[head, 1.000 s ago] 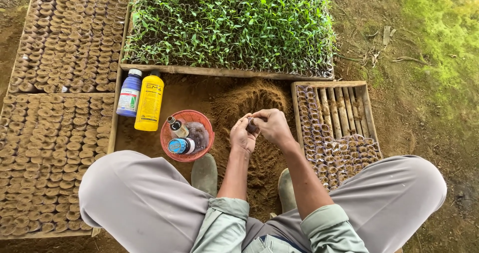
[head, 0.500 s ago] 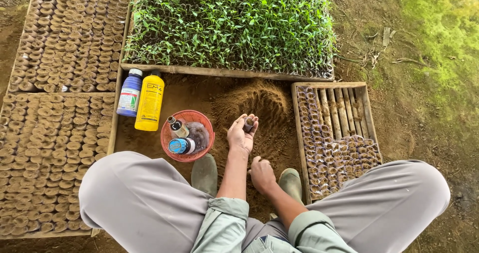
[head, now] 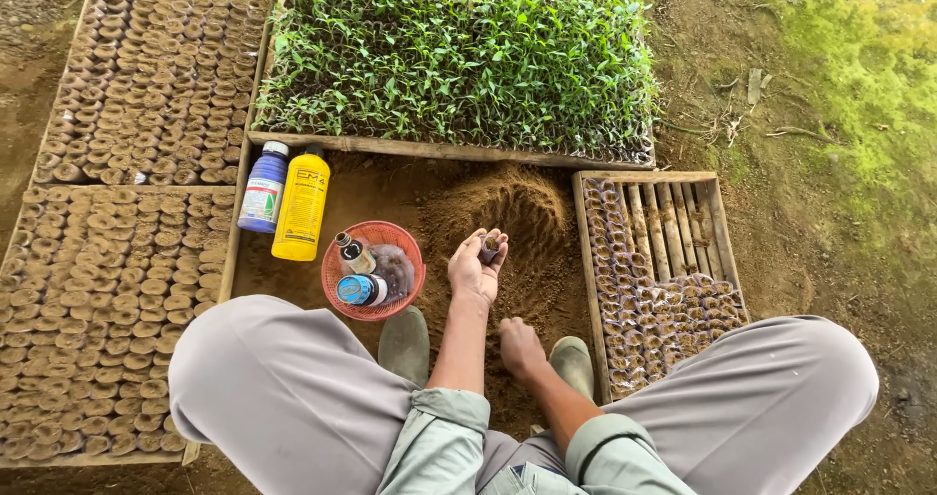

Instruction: Filling small paper seedling pots with soil and arranging them in a wooden tray for planting.

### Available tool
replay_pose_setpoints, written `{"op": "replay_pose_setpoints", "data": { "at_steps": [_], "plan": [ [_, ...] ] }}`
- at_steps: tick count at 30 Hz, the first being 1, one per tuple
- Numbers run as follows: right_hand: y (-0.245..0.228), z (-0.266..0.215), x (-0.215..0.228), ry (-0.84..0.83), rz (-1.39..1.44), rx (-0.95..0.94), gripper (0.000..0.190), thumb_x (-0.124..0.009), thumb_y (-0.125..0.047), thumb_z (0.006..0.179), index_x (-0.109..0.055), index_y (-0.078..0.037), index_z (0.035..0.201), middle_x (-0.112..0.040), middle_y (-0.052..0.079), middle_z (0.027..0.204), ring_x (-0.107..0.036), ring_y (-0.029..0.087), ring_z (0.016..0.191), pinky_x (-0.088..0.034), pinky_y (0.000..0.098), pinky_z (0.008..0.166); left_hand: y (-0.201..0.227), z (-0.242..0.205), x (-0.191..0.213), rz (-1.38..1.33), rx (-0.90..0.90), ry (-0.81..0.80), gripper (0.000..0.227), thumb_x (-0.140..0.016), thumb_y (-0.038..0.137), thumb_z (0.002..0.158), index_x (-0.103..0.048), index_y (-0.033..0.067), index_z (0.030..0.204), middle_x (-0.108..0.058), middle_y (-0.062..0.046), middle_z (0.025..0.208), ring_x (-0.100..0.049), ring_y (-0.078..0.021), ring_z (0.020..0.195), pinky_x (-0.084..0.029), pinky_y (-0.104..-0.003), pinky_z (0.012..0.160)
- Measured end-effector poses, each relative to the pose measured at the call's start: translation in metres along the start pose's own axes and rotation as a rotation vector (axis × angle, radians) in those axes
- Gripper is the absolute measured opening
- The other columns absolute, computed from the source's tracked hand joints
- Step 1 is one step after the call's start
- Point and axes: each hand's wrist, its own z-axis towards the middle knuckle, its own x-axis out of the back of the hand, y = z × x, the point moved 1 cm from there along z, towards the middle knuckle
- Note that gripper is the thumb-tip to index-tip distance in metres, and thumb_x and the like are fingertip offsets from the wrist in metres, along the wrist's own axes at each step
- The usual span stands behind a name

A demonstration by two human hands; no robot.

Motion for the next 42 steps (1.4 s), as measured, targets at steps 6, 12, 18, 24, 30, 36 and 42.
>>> {"op": "replay_pose_setpoints", "data": {
  "at_steps": [6,12,18,24,30,36,42],
  "plan": [
    [0.052,0.042,0.001,0.117,0.701,-0.537,0.019,-0.072,-0.005,0.08,-0.08,-0.022,0.075,-0.072,0.006,0.06,-0.071,0.023,0.056,-0.062,0.0355,0.056,-0.003,-0.001,0.0,0.006,0.008,-0.007,0.018,-0.053,0.011,0.105,-0.064,0.0012,0.116,-0.071,-0.032,0.115,-0.074,-0.0427,0.1,-0.066,-0.049,0.085],
    [0.019,0.032,0.16,0.348,1.371,-0.281,0.016,-0.073,0.009,0.084,-0.073,0.005,0.099,-0.071,0.016,0.079,-0.068,0.018,0.06,-0.062,0.0312,0.056,-0.01,0.007,0.004,0.026,0.009,-0.025,0.017,-0.054,0.012,0.104,-0.063,0.0019,0.116,-0.071,-0.031,0.114,-0.075,-0.0421,0.098,-0.067,-0.05,0.083],
    [-0.021,0.022,0.244,0.318,1.27,-0.072,0.017,-0.07,0.008,0.087,-0.076,0.005,0.103,-0.072,0.017,0.082,-0.071,0.017,0.071,-0.064,0.0303,0.066,-0.015,0.006,0.001,0.054,0.015,-0.048,0.017,-0.055,0.012,0.105,-0.064,0.002,0.115,-0.072,-0.03,0.112,-0.075,-0.0402,0.098,-0.067,-0.05,0.083],
    [-0.045,0.026,0.253,0.241,0.811,0.031,0.022,-0.069,0.002,0.086,-0.082,-0.009,0.099,-0.077,0.017,0.082,-0.076,0.025,0.076,-0.06,0.0388,0.065,-0.021,0.01,0.004,0.06,0.004,-0.035,0.016,-0.057,0.01,0.104,-0.066,0.0012,0.113,-0.074,-0.027,0.105,-0.076,-0.0338,0.089,-0.068,-0.048,0.082],
    [-0.016,0.052,0.215,0.408,0.498,0.104,0.008,-0.073,-0.016,0.088,-0.078,-0.019,0.094,-0.075,0.006,0.102,-0.071,0.032,0.099,-0.057,0.046,0.085,-0.022,0.007,0.003,0.071,0.011,-0.027,0.016,-0.061,0.011,0.102,-0.068,0.0009,0.112,-0.074,-0.024,0.102,-0.075,-0.0292,0.087,-0.068,-0.046,0.079],
    [0.013,0.078,0.174,0.459,0.427,0.165,0.002,-0.074,-0.014,0.085,-0.076,-0.014,0.086,-0.072,0.007,0.108,-0.067,0.032,0.108,-0.055,0.0452,0.092,-0.024,0.0,-0.002,0.174,0.04,-0.043,0.016,-0.068,0.013,0.098,-0.07,0.0021,0.11,-0.074,-0.018,0.097,-0.074,-0.0256,0.079,-0.068,-0.043,0.07],
    [-0.001,0.064,0.197,0.463,0.549,0.135,0.007,-0.065,-0.01,0.092,-0.072,-0.012,0.093,-0.072,0.013,0.109,-0.068,0.038,0.103,-0.055,0.0501,0.088,-0.029,0.011,0.007,0.207,0.074,-0.04,0.015,-0.074,0.014,0.095,-0.073,0.0039,0.105,-0.075,-0.018,0.095,-0.075,-0.0273,0.075,-0.069,-0.042,0.066]
  ]
}}
